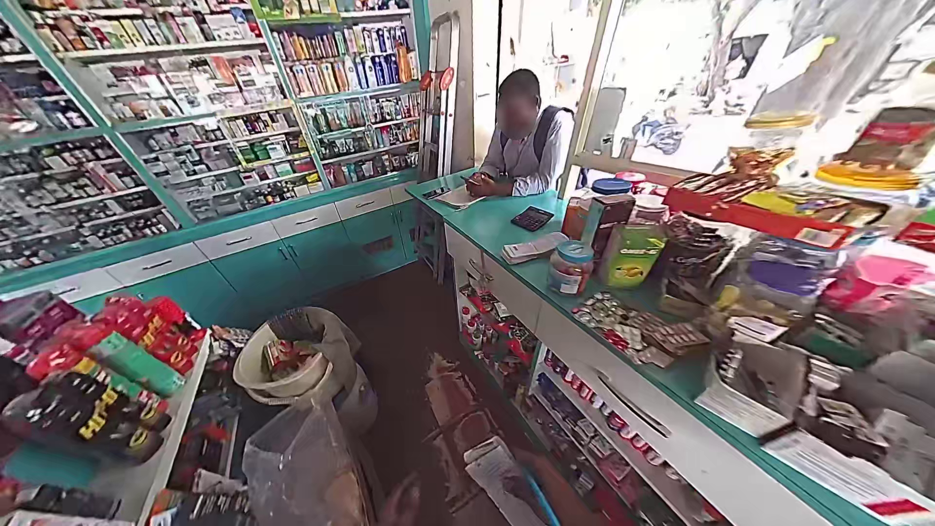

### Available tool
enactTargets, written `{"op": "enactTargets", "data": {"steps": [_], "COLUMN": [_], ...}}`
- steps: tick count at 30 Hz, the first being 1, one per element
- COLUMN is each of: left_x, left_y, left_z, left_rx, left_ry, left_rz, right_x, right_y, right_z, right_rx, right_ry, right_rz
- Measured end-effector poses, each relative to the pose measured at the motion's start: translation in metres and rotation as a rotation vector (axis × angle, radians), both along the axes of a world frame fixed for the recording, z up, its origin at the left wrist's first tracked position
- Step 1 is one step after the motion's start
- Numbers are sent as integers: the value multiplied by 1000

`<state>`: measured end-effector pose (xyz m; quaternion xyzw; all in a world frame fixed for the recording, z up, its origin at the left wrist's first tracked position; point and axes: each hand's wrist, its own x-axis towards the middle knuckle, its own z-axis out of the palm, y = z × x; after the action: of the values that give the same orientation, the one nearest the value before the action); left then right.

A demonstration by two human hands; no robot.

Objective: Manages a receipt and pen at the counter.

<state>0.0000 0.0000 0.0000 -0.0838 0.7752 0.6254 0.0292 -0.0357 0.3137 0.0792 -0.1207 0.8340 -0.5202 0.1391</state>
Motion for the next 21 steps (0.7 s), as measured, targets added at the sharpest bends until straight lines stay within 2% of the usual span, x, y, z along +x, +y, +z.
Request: {"op": "enactTargets", "data": {"steps": [2, 4, 8, 12, 15, 21], "left_x": [-78, -138, -256, -363, -429, -547], "left_y": [25, 45, 55, 19, -28, -110], "left_z": [59, 97, 123, 144, 143, 98], "left_rx": [123, 225, 370, 462, 488, 577], "left_ry": [36, 100, 127, 171, 182, -3], "left_rz": [-64, -90, -97, -162, -100, 144], "right_x": [-47, -102, -241, -383, -476, -642], "right_y": [-14, -31, -59, -88, -116, -163], "right_z": [10, 24, 67, 102, 112, 116], "right_rx": [-264, -534, -656, -812, -849, -901], "right_ry": [-33, -54, 12, -34, -44, -86], "right_rz": [-96, -169, -365, -339, -244, -205]}}
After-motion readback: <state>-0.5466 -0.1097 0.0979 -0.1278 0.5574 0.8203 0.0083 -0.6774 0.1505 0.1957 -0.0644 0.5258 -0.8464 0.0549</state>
